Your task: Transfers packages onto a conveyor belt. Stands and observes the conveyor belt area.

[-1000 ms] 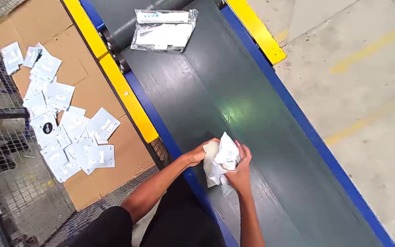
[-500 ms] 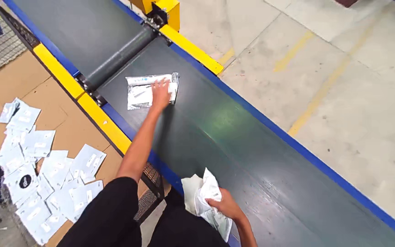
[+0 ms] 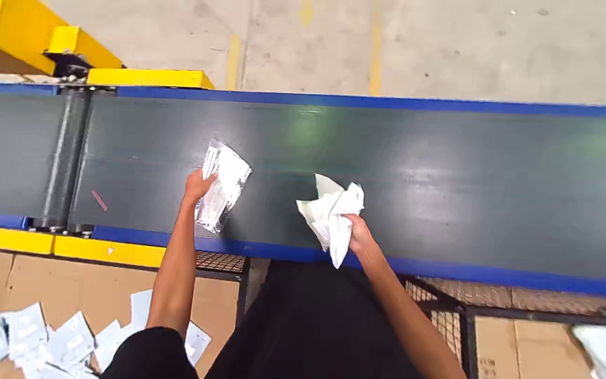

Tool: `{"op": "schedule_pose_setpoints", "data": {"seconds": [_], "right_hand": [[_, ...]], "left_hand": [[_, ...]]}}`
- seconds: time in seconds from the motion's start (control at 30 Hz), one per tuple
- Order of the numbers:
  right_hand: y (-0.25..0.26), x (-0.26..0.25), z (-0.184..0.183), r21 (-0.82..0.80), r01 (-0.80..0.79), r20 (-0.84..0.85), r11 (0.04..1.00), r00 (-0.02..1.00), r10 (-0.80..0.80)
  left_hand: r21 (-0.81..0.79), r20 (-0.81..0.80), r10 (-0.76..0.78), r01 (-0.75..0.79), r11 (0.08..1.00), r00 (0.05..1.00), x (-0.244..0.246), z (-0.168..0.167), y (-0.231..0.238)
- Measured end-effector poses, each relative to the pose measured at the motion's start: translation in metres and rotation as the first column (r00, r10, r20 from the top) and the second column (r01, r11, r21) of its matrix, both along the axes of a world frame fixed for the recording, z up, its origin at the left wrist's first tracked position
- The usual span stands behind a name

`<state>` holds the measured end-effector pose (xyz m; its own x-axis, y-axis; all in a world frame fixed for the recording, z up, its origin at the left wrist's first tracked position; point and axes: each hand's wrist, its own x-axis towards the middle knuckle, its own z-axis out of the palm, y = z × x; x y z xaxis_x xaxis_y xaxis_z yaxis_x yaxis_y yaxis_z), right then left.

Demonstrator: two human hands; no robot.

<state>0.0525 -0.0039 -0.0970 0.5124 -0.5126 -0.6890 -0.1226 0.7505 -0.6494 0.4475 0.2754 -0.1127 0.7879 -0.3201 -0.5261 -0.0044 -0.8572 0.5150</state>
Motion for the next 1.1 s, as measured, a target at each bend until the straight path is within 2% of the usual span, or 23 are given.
{"op": "schedule_pose_setpoints", "data": {"seconds": [0.07,0.13,0.2,0.27,0.37,0.47,0.53,0.63,0.7,0.77,0.83,0.9,1.0,1.1], "right_hand": [[0.001,-0.003,0.020,0.008,-0.026,0.072,1.000,0.997,0.026],[-0.005,-0.007,0.039,0.002,-0.069,0.120,0.998,0.990,0.069],[-0.014,-0.017,0.044,-0.023,-0.084,0.154,0.996,0.984,0.087],[-0.029,-0.043,0.042,-0.110,-0.019,0.137,0.994,0.990,0.034],[-0.057,-0.117,0.037,-0.216,0.080,0.093,0.973,0.994,-0.061],[-0.073,-0.203,0.029,-0.138,0.121,0.193,0.983,0.977,-0.093],[-0.076,-0.257,0.022,-0.066,0.170,0.216,0.983,0.965,-0.152],[-0.080,-0.331,0.001,0.066,0.381,0.119,0.922,0.914,-0.387],[-0.086,-0.377,-0.009,0.108,0.559,0.062,0.822,0.821,-0.567],[-0.091,-0.422,-0.011,0.135,0.717,0.028,0.684,0.688,-0.726],[-0.099,-0.470,-0.011,0.123,0.845,0.000,0.521,0.525,-0.851],[-0.120,-0.527,-0.009,0.060,0.939,0.004,0.340,0.340,-0.940],[-0.195,-0.642,0.006,-0.106,0.992,0.097,0.067,0.078,-0.992],[-0.303,-0.795,0.038,-0.291,0.943,0.337,-0.165,-0.060,-0.940]], "left_hand": [[-0.290,-0.270,0.018,-0.099,0.952,0.963,-0.060,0.014,-0.037],[-0.446,-0.535,-0.034,-0.248,0.860,0.844,-0.124,0.034,-0.088],[-0.521,-0.655,-0.119,-0.332,0.786,0.746,-0.193,0.055,-0.133],[-0.578,-0.677,-0.210,-0.332,0.746,0.705,-0.256,0.066,-0.174],[-0.589,-0.620,-0.278,-0.201,0.783,0.734,-0.332,0.069,-0.228],[-0.567,-0.593,-0.389,-0.023,0.823,0.706,-0.404,0.070,-0.276],[-0.541,-0.541,-0.500,0.176,0.822,0.676,-0.458,0.073,-0.311],[-0.508,-0.511,-0.651,0.413,0.756,0.562,-0.535,0.072,-0.362],[-0.509,-0.518,-0.699,0.480,0.715,0.492,-0.579,0.069,-0.391],[-0.552,-0.530,-0.760,0.527,0.646,0.377,-0.614,0.062,-0.417],[-0.614,-0.551,-0.806,0.548,0.568,0.218,-0.649,0.052,-0.440],[-0.637,-0.567,-0.817,0.573,0.515,0.104,-0.688,0.047,-0.461],[-0.658,-0.549,-0.836,0.627,0.417,-0.021,-0.734,0.048,-0.484],[-0.646,-0.533,-0.844,0.677,0.353,-0.068,-0.766,0.044,-0.490]]}}
